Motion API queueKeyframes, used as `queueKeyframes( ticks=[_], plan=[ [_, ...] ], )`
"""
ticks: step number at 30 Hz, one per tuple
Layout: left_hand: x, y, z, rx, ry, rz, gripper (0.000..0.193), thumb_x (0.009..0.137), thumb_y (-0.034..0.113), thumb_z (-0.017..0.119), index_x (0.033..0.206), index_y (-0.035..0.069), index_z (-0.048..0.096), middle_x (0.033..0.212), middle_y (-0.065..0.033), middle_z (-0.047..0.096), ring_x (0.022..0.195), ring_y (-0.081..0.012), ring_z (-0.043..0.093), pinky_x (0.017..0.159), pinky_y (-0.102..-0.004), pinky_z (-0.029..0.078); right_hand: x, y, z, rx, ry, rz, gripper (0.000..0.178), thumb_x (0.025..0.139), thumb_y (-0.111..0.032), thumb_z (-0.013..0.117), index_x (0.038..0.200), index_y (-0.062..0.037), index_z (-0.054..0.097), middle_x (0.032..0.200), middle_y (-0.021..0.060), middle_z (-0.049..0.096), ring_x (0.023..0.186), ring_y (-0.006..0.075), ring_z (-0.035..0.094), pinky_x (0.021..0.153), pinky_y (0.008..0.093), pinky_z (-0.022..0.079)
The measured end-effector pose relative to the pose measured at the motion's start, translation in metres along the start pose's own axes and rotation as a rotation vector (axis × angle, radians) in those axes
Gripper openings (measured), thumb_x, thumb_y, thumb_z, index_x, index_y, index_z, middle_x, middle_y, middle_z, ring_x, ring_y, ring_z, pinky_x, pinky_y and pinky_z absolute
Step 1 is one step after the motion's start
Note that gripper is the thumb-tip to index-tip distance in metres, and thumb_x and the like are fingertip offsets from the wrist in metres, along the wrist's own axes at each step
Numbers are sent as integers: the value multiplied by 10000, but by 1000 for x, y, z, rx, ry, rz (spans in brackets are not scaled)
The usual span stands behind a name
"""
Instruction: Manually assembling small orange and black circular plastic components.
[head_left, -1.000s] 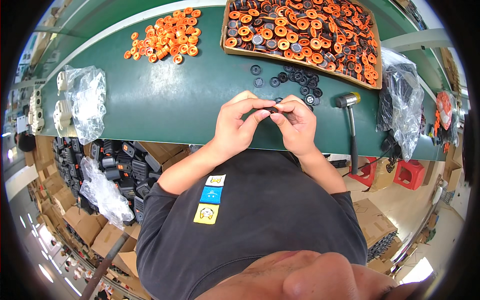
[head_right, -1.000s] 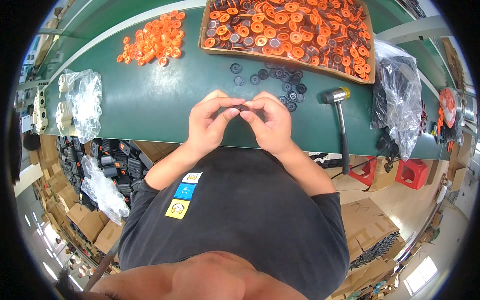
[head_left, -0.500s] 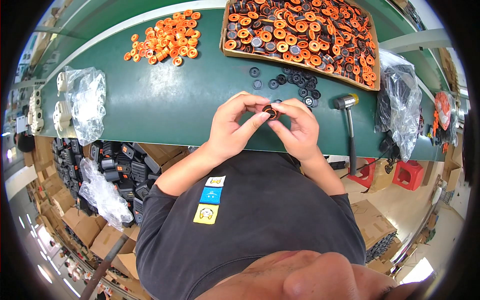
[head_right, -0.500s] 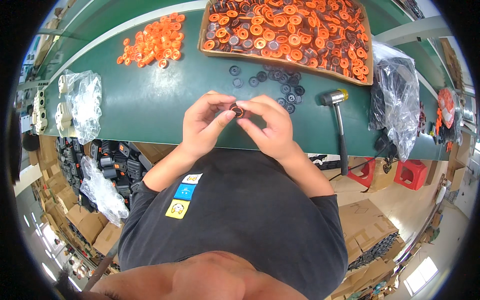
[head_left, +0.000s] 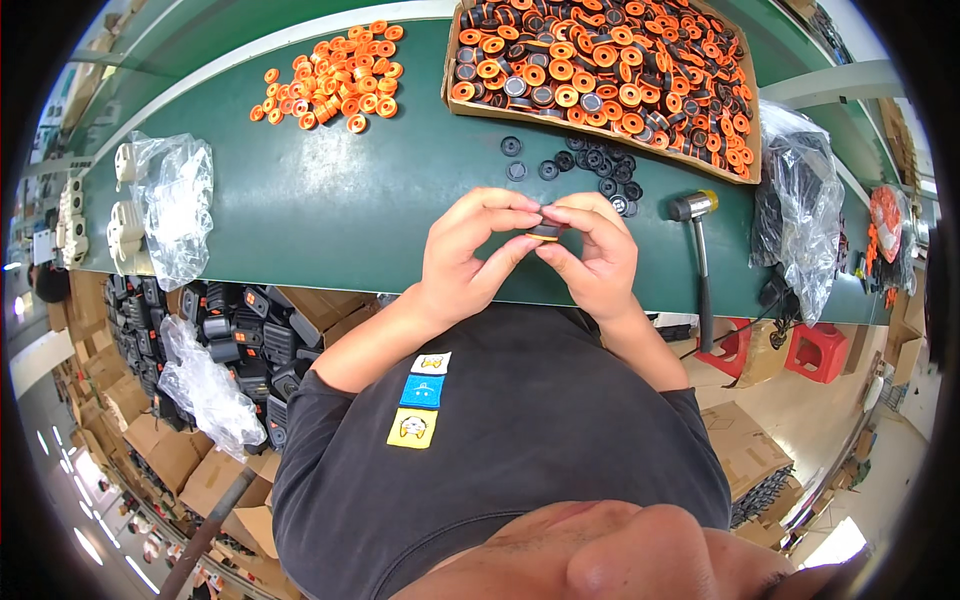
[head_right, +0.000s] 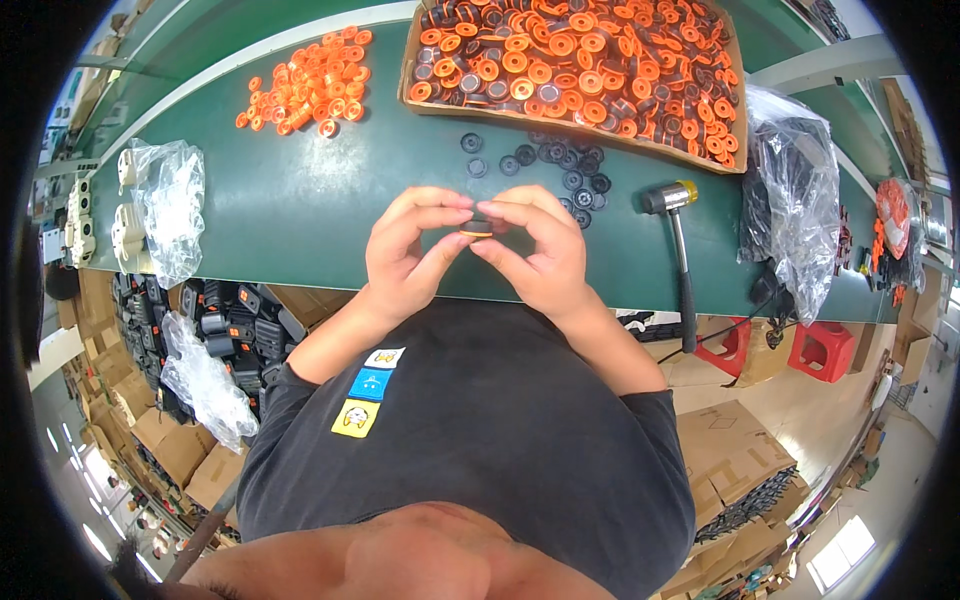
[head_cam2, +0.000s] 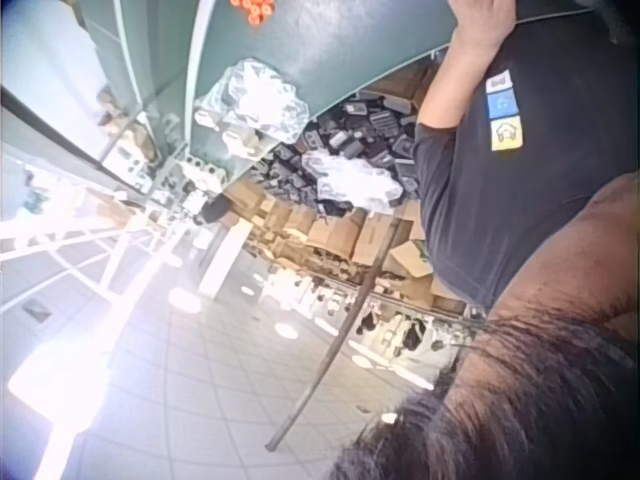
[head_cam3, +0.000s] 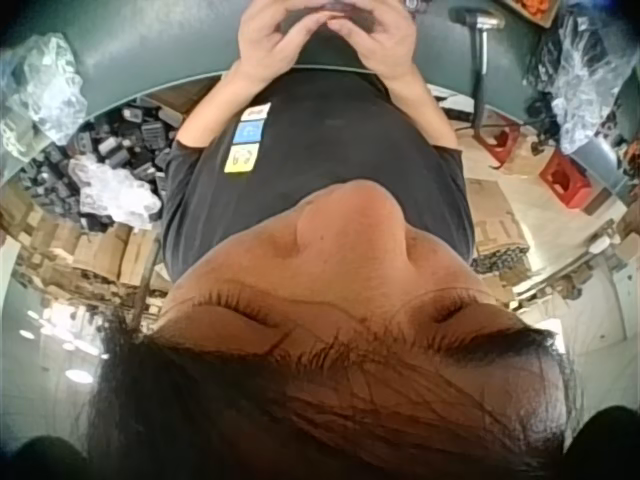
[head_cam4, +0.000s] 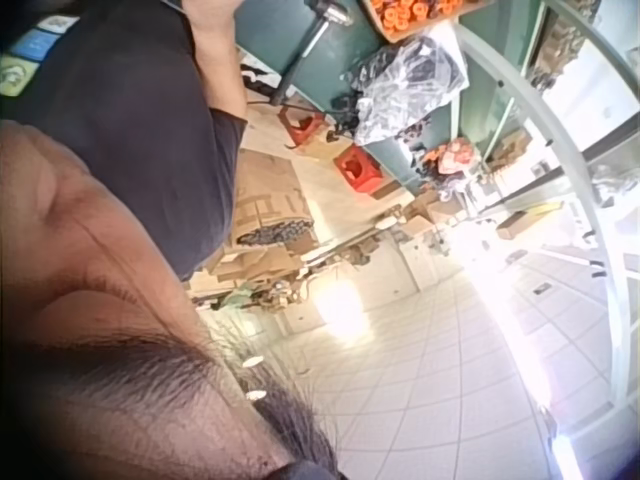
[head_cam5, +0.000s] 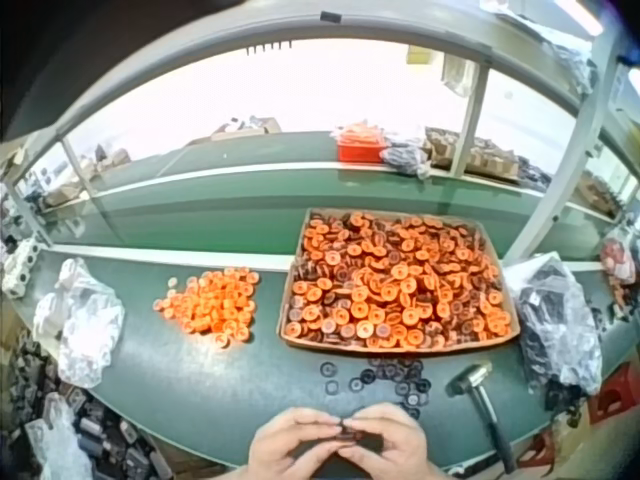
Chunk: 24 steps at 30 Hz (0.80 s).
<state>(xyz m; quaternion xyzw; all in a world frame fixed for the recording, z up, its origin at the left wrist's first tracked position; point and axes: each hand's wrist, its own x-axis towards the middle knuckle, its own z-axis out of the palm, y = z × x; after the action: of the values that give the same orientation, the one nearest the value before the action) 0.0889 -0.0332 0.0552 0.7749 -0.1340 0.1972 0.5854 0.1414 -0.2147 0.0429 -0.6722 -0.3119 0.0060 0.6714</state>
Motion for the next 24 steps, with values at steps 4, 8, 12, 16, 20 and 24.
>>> queueKeyframes(
  ticks=[4,8,12,16,20,24],
  plan=[
    [2,1,-1,-2,-7,1,215,822,-40,726,1031,-17,681,1052,-159,673,969,-271,659,858,-349,526,0,3,-1,-153,24,-130,298,796,-24,795,1080,-16,703,974,126,691,873,224,666,755,319,532],
    [2,1,2,67,9,52,214,813,-11,745,1014,2,673,985,-136,687,906,-281,681,806,-360,550,0,2,-2,-143,-2,-129,272,796,-32,793,1054,-12,708,944,134,711,824,244,683,724,319,540],
    [3,-4,7,108,71,258,209,789,7,764,975,13,667,933,-114,685,857,-271,687,800,-390,578,3,-2,-2,-154,-22,-225,228,807,-14,771,1022,-3,698,934,133,711,781,247,683,686,323,542],
    [-1,-10,5,149,99,373,205,788,10,759,964,10,654,929,-114,683,834,-267,685,813,-416,588,2,-1,-1,-148,-63,-269,197,818,-7,756,1005,-5,693,925,131,710,766,251,680,669,333,540],
    [-3,-15,-2,191,25,232,180,844,4,715,1009,-4,644,956,-133,678,882,-292,680,835,-409,564,10,0,-1,-248,-105,-183,201,825,-27,752,1013,4,691,909,127,699,752,255,674,658,318,535],
    [-7,-25,-12,273,-86,-163,255,839,0,707,1083,5,634,1056,-147,648,954,-298,658,837,-366,540,28,13,-19,-422,-97,144,218,852,-69,742,1052,6,702,875,112,674,735,190,654,657,286,525]
  ],
)
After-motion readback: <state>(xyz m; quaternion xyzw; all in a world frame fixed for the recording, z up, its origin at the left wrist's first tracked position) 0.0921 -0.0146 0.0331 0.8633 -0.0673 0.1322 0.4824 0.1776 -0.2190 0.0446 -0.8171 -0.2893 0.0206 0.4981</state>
